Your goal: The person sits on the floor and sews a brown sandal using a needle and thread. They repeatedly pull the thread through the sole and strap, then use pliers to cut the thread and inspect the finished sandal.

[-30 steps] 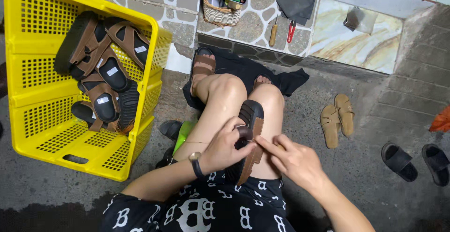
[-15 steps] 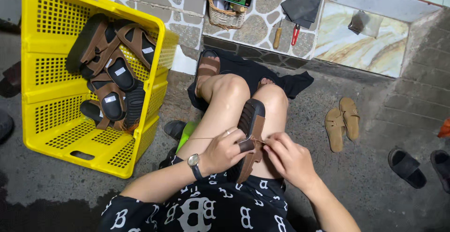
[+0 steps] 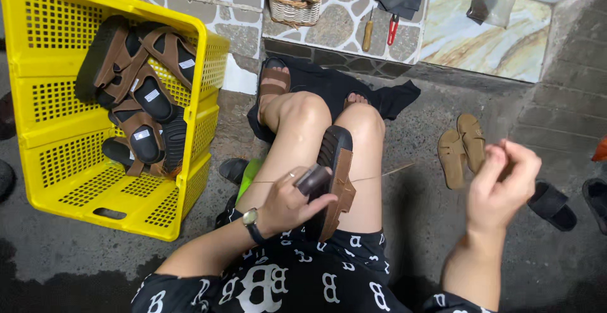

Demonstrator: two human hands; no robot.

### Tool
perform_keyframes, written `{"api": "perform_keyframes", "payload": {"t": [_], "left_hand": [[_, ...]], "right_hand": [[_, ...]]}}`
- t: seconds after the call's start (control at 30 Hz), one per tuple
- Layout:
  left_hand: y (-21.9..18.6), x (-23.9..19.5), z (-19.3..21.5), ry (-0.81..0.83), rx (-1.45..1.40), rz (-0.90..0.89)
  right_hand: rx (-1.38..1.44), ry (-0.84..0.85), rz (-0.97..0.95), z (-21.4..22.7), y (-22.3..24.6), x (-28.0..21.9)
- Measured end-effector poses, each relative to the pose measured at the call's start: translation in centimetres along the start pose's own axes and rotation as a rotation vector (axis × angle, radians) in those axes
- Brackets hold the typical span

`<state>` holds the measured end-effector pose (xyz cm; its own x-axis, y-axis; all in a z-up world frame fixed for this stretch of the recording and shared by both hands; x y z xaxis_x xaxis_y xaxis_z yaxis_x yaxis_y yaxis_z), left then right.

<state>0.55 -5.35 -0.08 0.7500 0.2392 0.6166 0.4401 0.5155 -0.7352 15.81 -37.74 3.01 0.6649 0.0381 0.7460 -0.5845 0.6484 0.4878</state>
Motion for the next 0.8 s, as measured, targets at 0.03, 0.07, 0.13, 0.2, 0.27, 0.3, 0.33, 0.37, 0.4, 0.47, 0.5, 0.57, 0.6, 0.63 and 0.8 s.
{"api": "perform_keyframes", "payload": {"t": [0.03,0.07,0.13,0.2,0.27,0.3,0.33,0.37,0.4,0.47,0.5,0.57,0.6,0.63,0.8], "left_hand": [[0.3,0.1,0.3,0.002,-0.005,-0.001],[0.8,-0.2,0.4,0.099,0.098,0.069],[1.7,-0.9,0.3,0.201,0.196,0.14],[2.8,-2.3,-0.3,0.378,0.486,0.137],[2.0,-1.2,-0.3,0.502,0.409,0.288],[1.8,-0.7,-0.3,0.617,0.333,0.437],[2.0,-0.4,0.0,0.616,0.334,0.432],[2.1,0.1,0.3,0.489,0.031,0.558],[2.2,0.5,0.6,0.352,-0.275,0.677],[2.9,1.0,0.8,0.323,-0.418,0.756],[3.2,1.0,0.9,0.292,-0.559,0.836],[4.0,1.7,1.2,0.239,-0.773,0.943],[4.3,2.1,1.3,0.18,-0.985,1.045],[4.5,2.4,1.6,0.182,-0.985,1.045],[4.4,2.6,1.9,0.466,-0.087,0.524]], "right_hand": [[-0.005,-0.002,0.0,0.0,1.7,0.6],[-0.058,0.122,-0.018,-0.4,3.3,0.9],[-0.117,0.247,-0.04,-1.4,6.4,0.2],[0.238,0.542,-0.352,-3.3,9.3,-2.4],[0.237,0.658,-0.16,-4.9,11.5,-3.4],[0.238,0.77,0.043,-5.9,12.9,-3.9],[0.236,0.766,0.045,-6.0,12.6,-4.9],[0.282,0.779,-0.063,-6.1,12.1,-5.9],[0.326,0.793,-0.172,-6.2,11.6,-6.9],[0.4,0.762,-0.283,-6.5,11.7,-7.0],[0.474,0.727,-0.395,-6.6,11.7,-7.2],[0.502,0.695,-0.404,-6.8,11.2,-7.6],[0.534,0.662,-0.412,-6.9,10.9,-7.7],[0.533,0.661,-0.413,-7.1,10.7,-7.8],[0.587,0.643,-0.511,-7.8,10.5,-7.6]]}}
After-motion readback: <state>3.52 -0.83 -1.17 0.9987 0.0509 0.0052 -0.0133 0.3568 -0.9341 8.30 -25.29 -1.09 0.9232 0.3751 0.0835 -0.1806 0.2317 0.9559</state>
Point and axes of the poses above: each hand's wrist, its own x-axis towards the middle knuckle, its own z-axis out of the back of the hand, y = z × x, the point moved 3 cm from there along x, towards the middle knuckle, and after that the axes turned 15 degrees about -y, right-handed, at the moved point
